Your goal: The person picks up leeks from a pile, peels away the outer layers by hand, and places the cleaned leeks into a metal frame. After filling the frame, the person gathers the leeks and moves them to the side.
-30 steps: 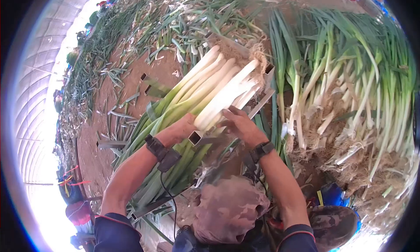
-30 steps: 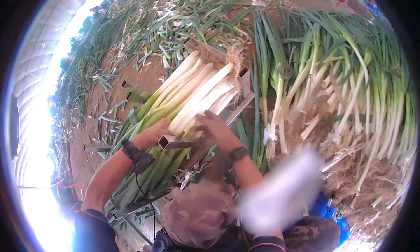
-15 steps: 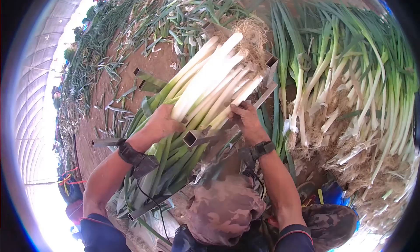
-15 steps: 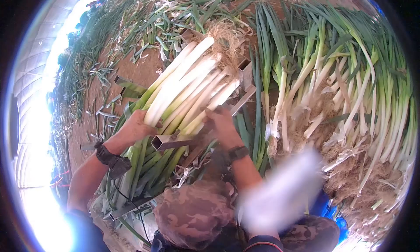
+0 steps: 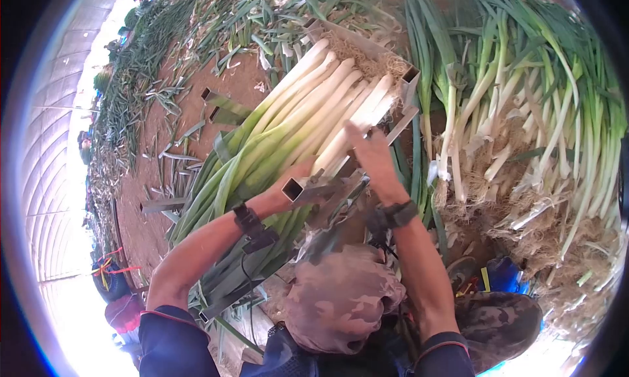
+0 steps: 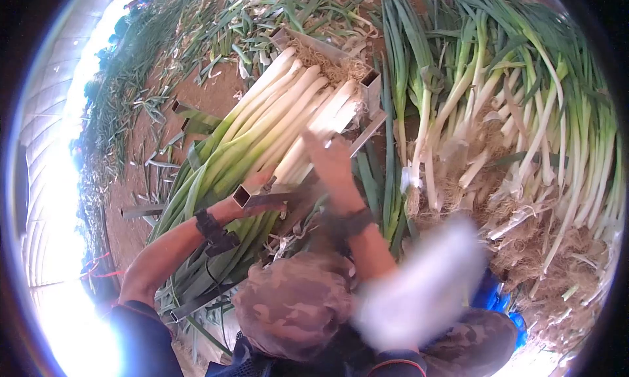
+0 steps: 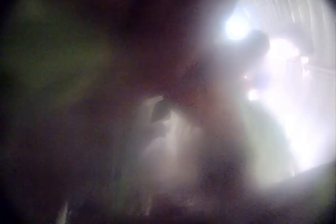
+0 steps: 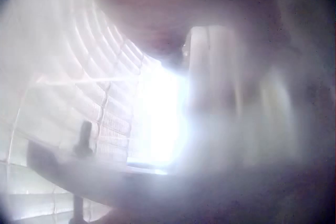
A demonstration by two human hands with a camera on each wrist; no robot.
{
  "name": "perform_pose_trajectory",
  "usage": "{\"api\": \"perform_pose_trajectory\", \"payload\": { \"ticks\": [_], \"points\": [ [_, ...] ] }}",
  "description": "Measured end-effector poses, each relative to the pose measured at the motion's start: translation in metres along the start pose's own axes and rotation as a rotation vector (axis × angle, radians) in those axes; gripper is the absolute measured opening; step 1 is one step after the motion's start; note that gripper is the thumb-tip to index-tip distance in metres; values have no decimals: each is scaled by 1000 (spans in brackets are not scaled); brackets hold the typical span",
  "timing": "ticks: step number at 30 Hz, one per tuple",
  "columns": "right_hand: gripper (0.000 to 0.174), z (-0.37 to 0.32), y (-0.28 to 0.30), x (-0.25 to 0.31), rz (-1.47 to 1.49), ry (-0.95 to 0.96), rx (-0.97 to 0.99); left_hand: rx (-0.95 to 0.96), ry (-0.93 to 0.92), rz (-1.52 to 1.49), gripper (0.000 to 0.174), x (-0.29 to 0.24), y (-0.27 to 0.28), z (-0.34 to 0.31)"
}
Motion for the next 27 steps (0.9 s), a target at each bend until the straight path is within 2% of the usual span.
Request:
{"api": "perform_pose_trajectory", "payload": {
  "ticks": [1, 2, 3, 4, 5, 6, 8, 9, 11, 12, 14, 16, 18, 20, 21, 22, 23, 24, 26, 27],
  "points": [
    [78, -2, -2, 11, -74, 58, 54, 21, 154, -328, 66, 15, -4, 2],
    [78, -3, -9, 15, -73, 65, 52, 39, 307, -655, 74, 30, -7, 1],
    [79, -3, -16, 14, -165, 49, -44, 35, 301, -653, 74, 20, -7, -4],
    [79, -5, -19, 15, -260, 33, -140, -116, 86, -75, 72, -2, -5, -10],
    [79, -6, -20, 16, -265, 37, -143, -258, -133, 501, 70, -24, -8, -17],
    [80, -6, -18, 16, -272, 27, -128, -257, -141, 495, 70, -30, -9, -24],
    [81, -6, -14, 17, -277, 19, -111, -242, -206, 875, 62, -36, -1, -46],
    [77, -5, -14, 16, -319, 30, -85, -244, -198, 879, 62, -44, 5, -60],
    [75, -3, -14, 16, -362, 44, -53, 124, 276, 943, 62, -50, 11, -79],
    [74, -2, -13, 19, -434, 46, -39, 121, 280, 939, 62, -48, 9, -82],
    [73, 2, -9, 20, -509, 40, -9, 2, 116, 975, 61, -43, 5, -89],
    [72, 6, -10, 13, -563, -43, 178, 34, 193, 985, 61, -25, -8, -83],
    [71, 11, -23, -11, -572, 24, 207, 51, 242, 1006, 61, -3, -15, -83],
    [72, 16, -25, -25, -632, 459, 366, -45, 129, 1037, 66, 9, -26, -79],
    [68, 25, -28, -51, -515, 592, 348, -49, 79, 1022, 66, 4, -31, -76],
    [65, 32, -30, -66, -399, 729, 329, -79, 118, 1022, 69, -3, -30, -76],
    [63, 31, -31, -53, -372, 432, 238, -110, 166, 1025, 71, -8, -28, -78],
    [61, 22, -29, -38, -323, 140, 146, -114, 134, 1019, 71, -11, -28, -79],
    [60, -4, -5, -29, -310, 175, 79, -46, 236, 1067, 71, -13, -27, -81],
    [58, -17, 8, -29, -281, 208, 35, -57, 211, 1062, 71, -21, -27, -82]
  ]
}}
Point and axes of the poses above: each hand's wrist, its own z-axis towards the middle knuckle, its own y-axis out of the back of the hand, x = y × z, the point moved 2 cm from there along z, towards the middle knuckle, and after that the axes turned 3 degrees about y, right-handed, at the moved point
